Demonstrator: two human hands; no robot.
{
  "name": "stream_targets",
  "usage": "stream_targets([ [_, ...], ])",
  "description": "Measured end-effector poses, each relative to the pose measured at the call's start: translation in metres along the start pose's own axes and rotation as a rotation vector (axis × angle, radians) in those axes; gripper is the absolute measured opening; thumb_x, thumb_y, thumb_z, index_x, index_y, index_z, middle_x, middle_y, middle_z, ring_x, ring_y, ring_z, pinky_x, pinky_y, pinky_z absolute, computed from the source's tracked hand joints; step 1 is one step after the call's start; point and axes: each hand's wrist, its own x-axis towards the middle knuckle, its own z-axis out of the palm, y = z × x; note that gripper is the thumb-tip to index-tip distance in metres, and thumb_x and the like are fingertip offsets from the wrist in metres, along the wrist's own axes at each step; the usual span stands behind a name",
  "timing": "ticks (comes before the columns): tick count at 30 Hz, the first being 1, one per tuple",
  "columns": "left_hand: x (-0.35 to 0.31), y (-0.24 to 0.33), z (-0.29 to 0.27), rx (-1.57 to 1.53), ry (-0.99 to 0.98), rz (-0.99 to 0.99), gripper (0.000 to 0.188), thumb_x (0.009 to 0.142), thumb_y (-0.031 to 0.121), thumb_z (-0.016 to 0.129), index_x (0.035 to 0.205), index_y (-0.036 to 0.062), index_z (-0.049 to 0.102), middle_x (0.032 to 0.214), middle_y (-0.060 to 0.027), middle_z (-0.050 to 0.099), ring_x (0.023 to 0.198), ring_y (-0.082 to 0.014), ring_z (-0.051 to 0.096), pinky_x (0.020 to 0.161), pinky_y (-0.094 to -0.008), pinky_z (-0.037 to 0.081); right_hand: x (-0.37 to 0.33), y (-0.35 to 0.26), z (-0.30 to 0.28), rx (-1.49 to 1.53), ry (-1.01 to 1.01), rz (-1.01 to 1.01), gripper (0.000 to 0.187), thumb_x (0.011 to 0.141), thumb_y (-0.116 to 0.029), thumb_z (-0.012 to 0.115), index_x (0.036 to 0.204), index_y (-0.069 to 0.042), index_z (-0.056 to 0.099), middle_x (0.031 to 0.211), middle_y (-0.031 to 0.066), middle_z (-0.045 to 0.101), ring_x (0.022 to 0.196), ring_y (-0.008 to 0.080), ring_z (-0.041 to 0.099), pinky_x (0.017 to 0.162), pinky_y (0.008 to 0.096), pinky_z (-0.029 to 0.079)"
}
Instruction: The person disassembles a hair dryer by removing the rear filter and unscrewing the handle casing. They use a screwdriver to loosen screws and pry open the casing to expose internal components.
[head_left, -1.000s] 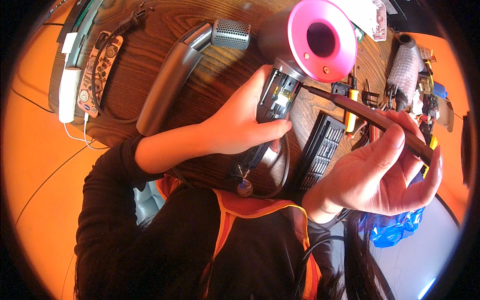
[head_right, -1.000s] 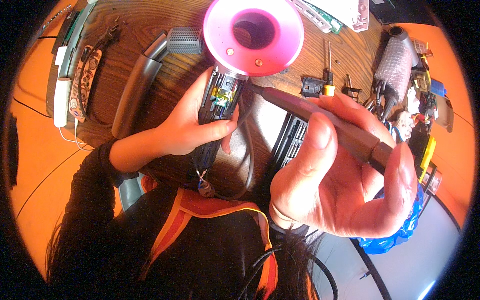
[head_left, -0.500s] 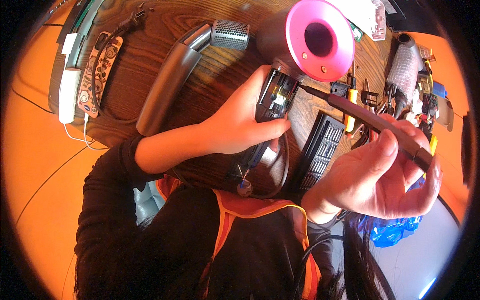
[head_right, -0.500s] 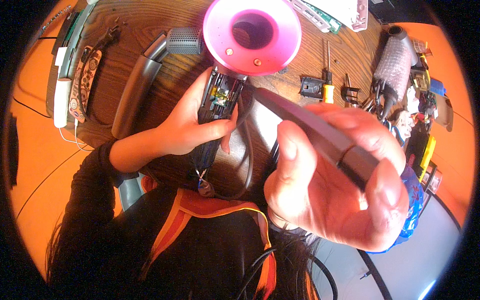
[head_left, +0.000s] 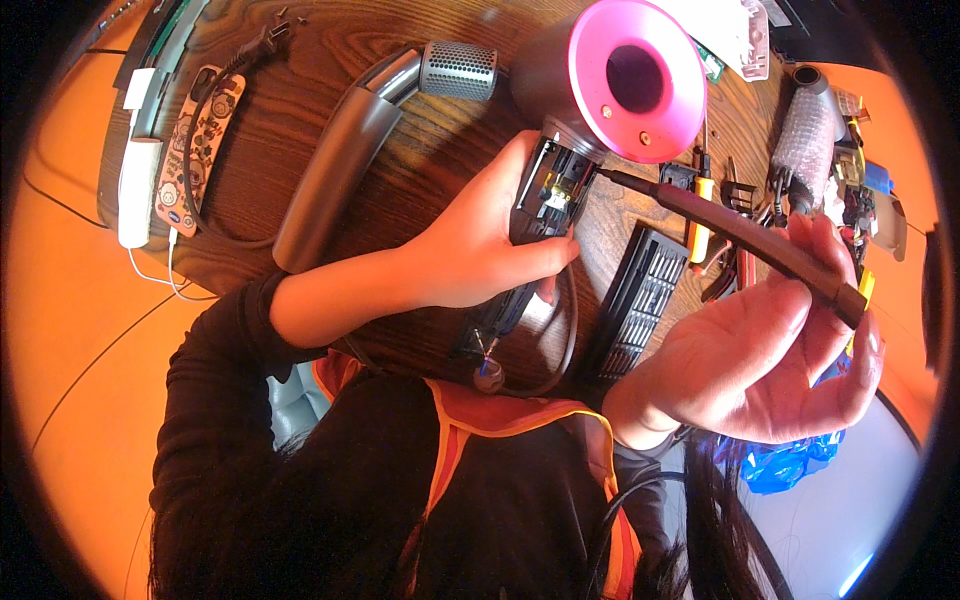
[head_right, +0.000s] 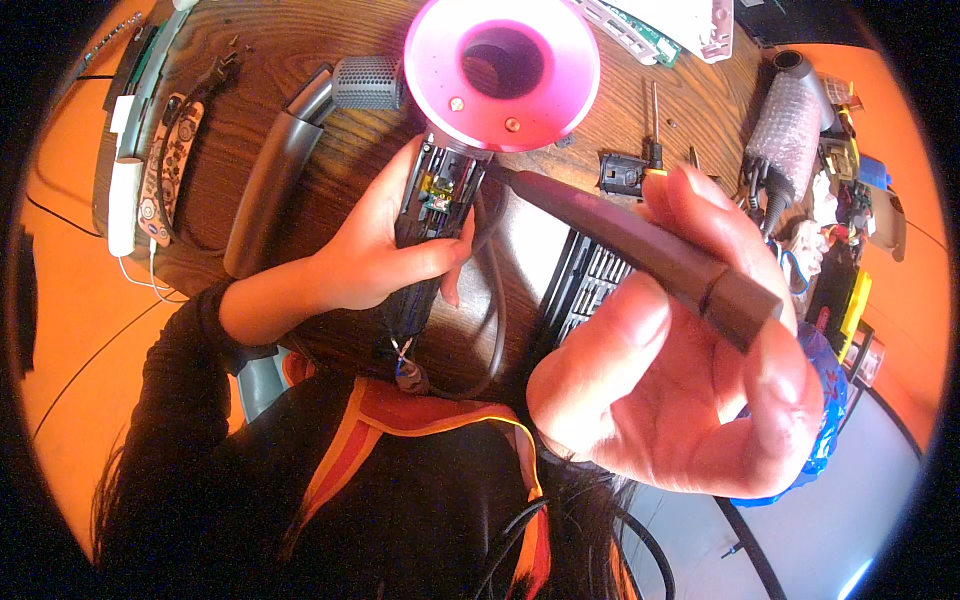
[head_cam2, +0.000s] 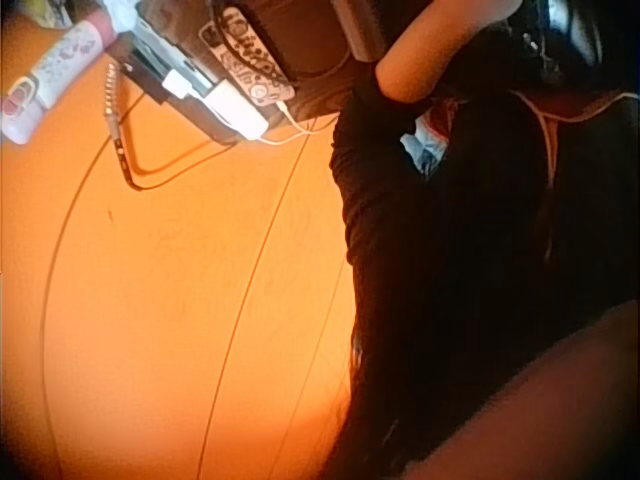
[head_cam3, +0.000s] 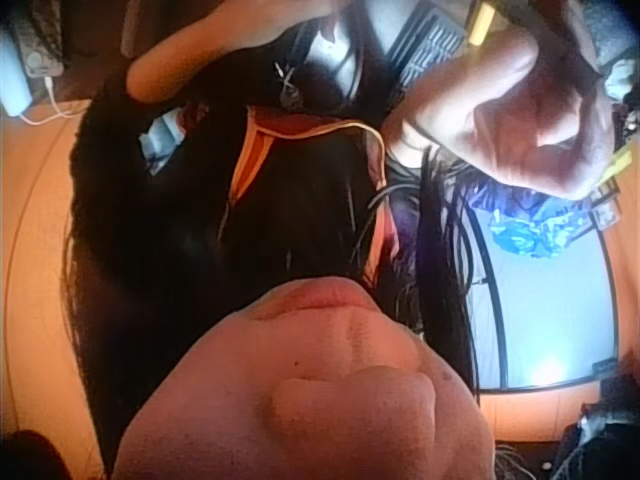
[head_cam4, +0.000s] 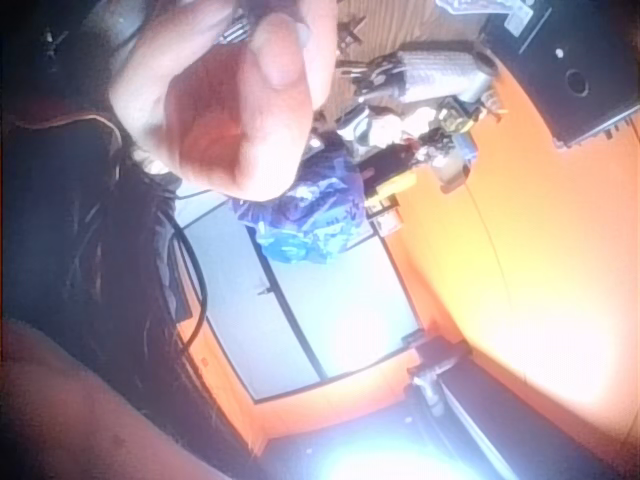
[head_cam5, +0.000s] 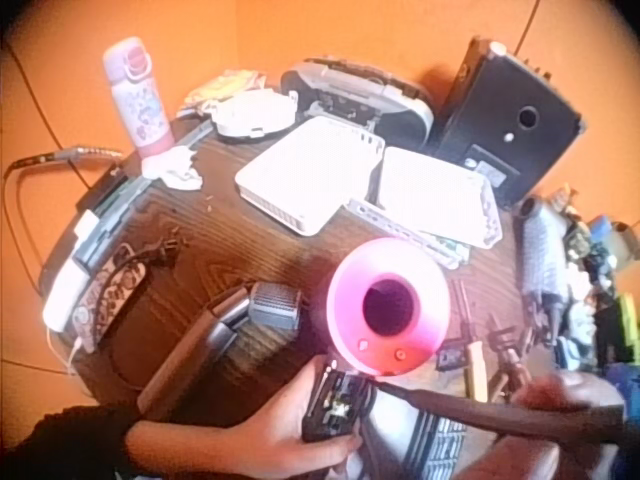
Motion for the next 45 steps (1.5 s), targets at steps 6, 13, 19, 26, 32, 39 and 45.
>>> stream_targets([
  [6, 0.000, 0.001, 0.000, 0.004, 0.004, -0.005, 0.069, 0.072, -0.005, 0.053, 0.128, 0.0070, 0.014, 0.078, -0.0099, 0.051, 0.057, -0.0180, 0.056, 0.053, -0.0302, 0.049, 0.002, -0.001, -0.002, -0.138, 0.000, -0.073, 0.039, 0.080, 0.005, 0.046, 0.115, -0.007, 0.033, 0.093, 0.0263, 0.053, 0.086, 0.0310, 0.056, 0.075, 0.0387, 0.050],
  [13, 0.000, 0.000, 0.000, -0.002, 0.003, 0.000, 0.067, 0.072, -0.005, 0.053, 0.127, 0.0067, 0.015, 0.078, -0.0096, 0.051, 0.057, -0.0178, 0.056, 0.053, -0.0303, 0.049, 0.001, -0.001, -0.003, 0.091, -0.032, -0.042, 0.034, 0.081, 0.003, 0.045, 0.113, -0.005, 0.034, 0.097, 0.0282, 0.052, 0.087, 0.0316, 0.056, 0.075, 0.0379, 0.050],
  [19, 0.000, 0.000, 0.000, -0.002, -0.004, 0.002, 0.067, 0.072, -0.005, 0.053, 0.126, 0.0067, 0.015, 0.078, -0.0096, 0.050, 0.057, -0.0178, 0.056, 0.053, -0.0300, 0.049, 0.004, 0.003, -0.004, -0.014, -0.005, -0.091, 0.034, 0.080, 0.004, 0.048, 0.111, -0.005, 0.038, 0.093, 0.0255, 0.053, 0.084, 0.0290, 0.056, 0.076, 0.0358, 0.048],
  [26, 0.001, -0.001, 0.002, -0.031, 0.009, 0.046, 0.052, 0.074, -0.003, 0.053, 0.116, 0.0055, 0.023, 0.074, -0.0064, 0.049, 0.052, -0.0145, 0.056, 0.047, -0.0268, 0.047, 0.004, 0.004, -0.006, -0.053, 0.004, -0.126, 0.033, 0.079, 0.001, 0.052, 0.110, -0.004, 0.039, 0.090, 0.0235, 0.055, 0.082, 0.0279, 0.057, 0.076, 0.0359, 0.048],
  [32, 0.001, 0.000, 0.000, -0.005, -0.014, 0.004, 0.065, 0.073, -0.003, 0.054, 0.125, 0.0068, 0.016, 0.078, -0.0093, 0.050, 0.057, -0.0175, 0.056, 0.053, -0.0297, 0.049, 0.004, 0.007, -0.009, 0.067, -0.015, -0.130, 0.035, 0.078, 0.001, 0.055, 0.110, -0.002, 0.039, 0.090, 0.0241, 0.054, 0.083, 0.0292, 0.057, 0.075, 0.0364, 0.048],
  [39, 0.001, -0.002, 0.002, -0.017, 0.008, 0.041, 0.056, 0.074, -0.002, 0.054, 0.119, 0.0058, 0.021, 0.075, -0.0075, 0.050, 0.053, -0.0153, 0.056, 0.049, -0.0270, 0.047, 0.006, 0.009, -0.015, 0.053, -0.058, -0.181, 0.031, 0.080, -0.002, 0.054, 0.108, -0.001, 0.041, 0.089, 0.0226, 0.053, 0.081, 0.0300, 0.056, 0.072, 0.0370, 0.049],
  [45, 0.000, 0.000, 0.000, -0.001, -0.003, 0.002, 0.065, 0.073, -0.003, 0.054, 0.125, 0.0068, 0.016, 0.077, -0.0098, 0.051, 0.055, -0.0179, 0.056, 0.051, -0.0292, 0.049, 0.010, 0.010, -0.022, 0.078, -0.165, -0.243, 0.033, 0.078, 0.002, 0.052, 0.108, -0.003, 0.041, 0.089, 0.0220, 0.053, 0.080, 0.0290, 0.056, 0.071, 0.0365, 0.048],
])
